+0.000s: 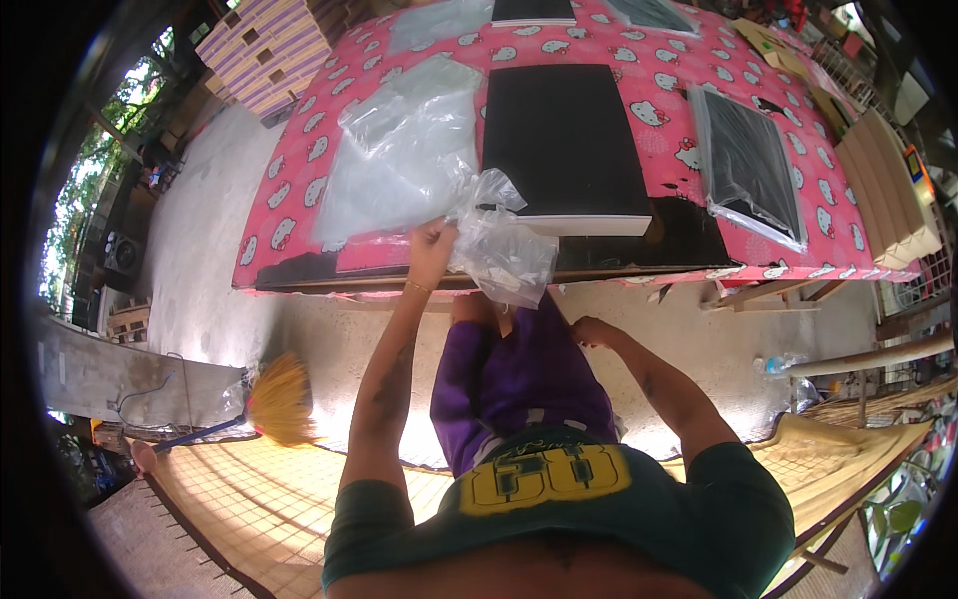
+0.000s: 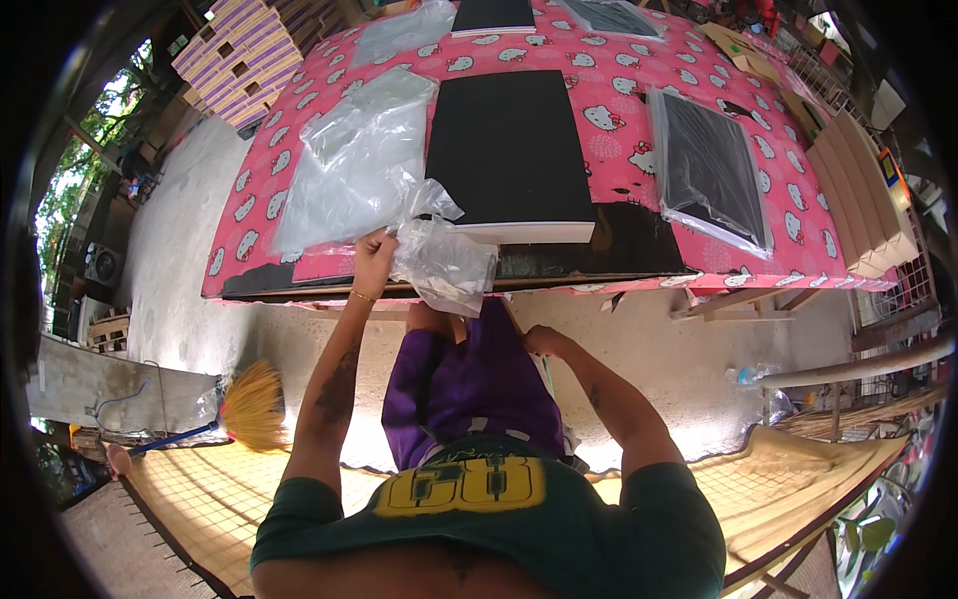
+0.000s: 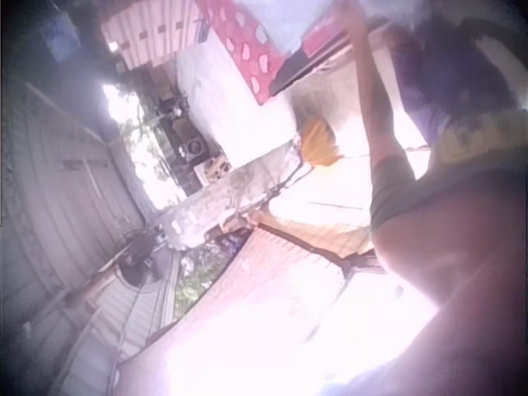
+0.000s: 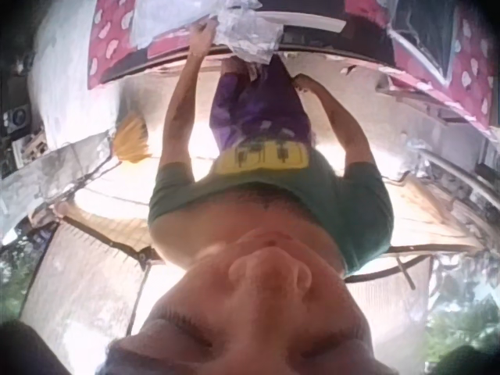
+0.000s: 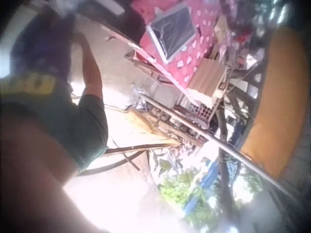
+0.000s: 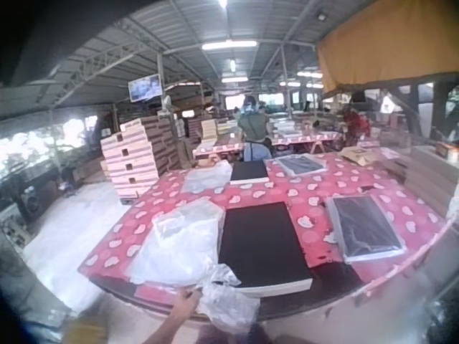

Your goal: The person picks up illustration boards from stacks, places them onto a work table, and slides each board into a plastic sleeve by hand.

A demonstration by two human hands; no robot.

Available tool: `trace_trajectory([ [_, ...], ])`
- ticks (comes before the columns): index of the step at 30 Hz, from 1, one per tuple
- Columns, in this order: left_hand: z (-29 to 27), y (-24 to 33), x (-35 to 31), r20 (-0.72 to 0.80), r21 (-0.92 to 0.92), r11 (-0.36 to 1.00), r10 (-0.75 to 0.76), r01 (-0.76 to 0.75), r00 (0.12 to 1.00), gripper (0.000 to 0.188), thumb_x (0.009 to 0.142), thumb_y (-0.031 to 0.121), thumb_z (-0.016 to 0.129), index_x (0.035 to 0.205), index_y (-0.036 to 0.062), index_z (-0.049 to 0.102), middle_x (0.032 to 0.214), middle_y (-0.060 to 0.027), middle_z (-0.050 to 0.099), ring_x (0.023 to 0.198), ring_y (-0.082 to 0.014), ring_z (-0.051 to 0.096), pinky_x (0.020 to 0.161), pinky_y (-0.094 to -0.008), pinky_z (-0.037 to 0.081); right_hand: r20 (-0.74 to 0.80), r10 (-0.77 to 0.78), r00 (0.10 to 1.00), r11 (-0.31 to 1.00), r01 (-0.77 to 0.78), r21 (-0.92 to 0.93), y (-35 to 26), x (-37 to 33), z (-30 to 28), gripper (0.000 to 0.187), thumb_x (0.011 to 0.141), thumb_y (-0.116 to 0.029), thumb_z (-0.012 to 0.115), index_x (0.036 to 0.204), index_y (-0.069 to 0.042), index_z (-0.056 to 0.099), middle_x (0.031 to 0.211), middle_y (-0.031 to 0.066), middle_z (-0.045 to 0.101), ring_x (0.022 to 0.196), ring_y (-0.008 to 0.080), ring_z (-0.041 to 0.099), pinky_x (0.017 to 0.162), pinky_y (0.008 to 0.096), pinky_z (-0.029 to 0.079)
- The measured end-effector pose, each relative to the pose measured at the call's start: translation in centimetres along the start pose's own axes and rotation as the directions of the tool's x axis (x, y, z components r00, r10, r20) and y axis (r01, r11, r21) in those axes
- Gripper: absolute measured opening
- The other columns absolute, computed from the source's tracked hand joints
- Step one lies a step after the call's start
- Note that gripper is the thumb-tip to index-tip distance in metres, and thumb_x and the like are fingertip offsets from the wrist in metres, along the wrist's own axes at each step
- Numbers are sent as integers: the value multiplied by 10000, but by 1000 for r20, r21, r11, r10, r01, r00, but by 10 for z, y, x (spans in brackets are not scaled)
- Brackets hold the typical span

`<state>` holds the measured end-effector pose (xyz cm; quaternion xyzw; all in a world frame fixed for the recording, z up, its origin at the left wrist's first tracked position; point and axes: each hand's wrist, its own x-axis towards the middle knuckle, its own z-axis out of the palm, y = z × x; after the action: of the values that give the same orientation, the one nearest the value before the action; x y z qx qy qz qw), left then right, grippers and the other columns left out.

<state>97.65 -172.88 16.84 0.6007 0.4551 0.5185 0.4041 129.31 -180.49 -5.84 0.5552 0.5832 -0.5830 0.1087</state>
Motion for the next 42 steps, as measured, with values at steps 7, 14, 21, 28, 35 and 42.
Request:
trace_trajectory([
  [7,-6,-16,-1,0,78,993,84,-83,996,260,857,101,592,635,2,502,562,74,381,552,-23,325,478,-253,270,-60,56,997,913,-27,406,-25,-59,-6,281,858,-337,518,723,-93,551,707,6,526,572,141,458,572,280,394],
  [14,4,1,-6,2,97,995,25,-25,1000,284,876,110,577,628,23,469,559,73,358,546,-17,311,470,-244,252,-149,91,985,925,-29,380,-22,-49,9,307,900,-330,475,688,-109,496,659,-8,438,592,124,389,536,283,343],
  [21,-6,-4,-8,32,60,998,34,-36,999,209,876,153,596,782,-30,632,562,46,456,550,-24,374,472,-252,307,-168,96,981,915,-20,402,-17,-41,16,305,895,-336,470,702,-101,486,669,3,440,609,134,406,560,293,371],
  [28,-3,-9,-8,18,79,995,59,-60,998,216,886,122,580,728,-25,572,618,71,458,605,-16,375,518,-231,318,-219,93,971,931,-7,365,-9,-37,22,356,887,-430,469,773,-96,517,713,17,473,640,144,442,617,320,414],
  [35,-5,-9,-7,20,66,997,25,-26,999,193,881,108,575,748,-31,586,623,64,467,614,-18,385,527,-229,330,-185,104,977,874,-1,486,-5,-39,24,461,873,-503,473,968,-69,597,870,34,580,767,179,514,736,352,449],
  [42,-2,-12,-9,-27,24,999,31,-31,999,202,855,147,601,762,-31,624,552,37,446,552,-21,377,470,-248,313,-229,121,966,909,-15,417,-10,-43,28,436,887,-500,461,1023,-120,626,941,38,558,833,175,493,761,362,426],
])
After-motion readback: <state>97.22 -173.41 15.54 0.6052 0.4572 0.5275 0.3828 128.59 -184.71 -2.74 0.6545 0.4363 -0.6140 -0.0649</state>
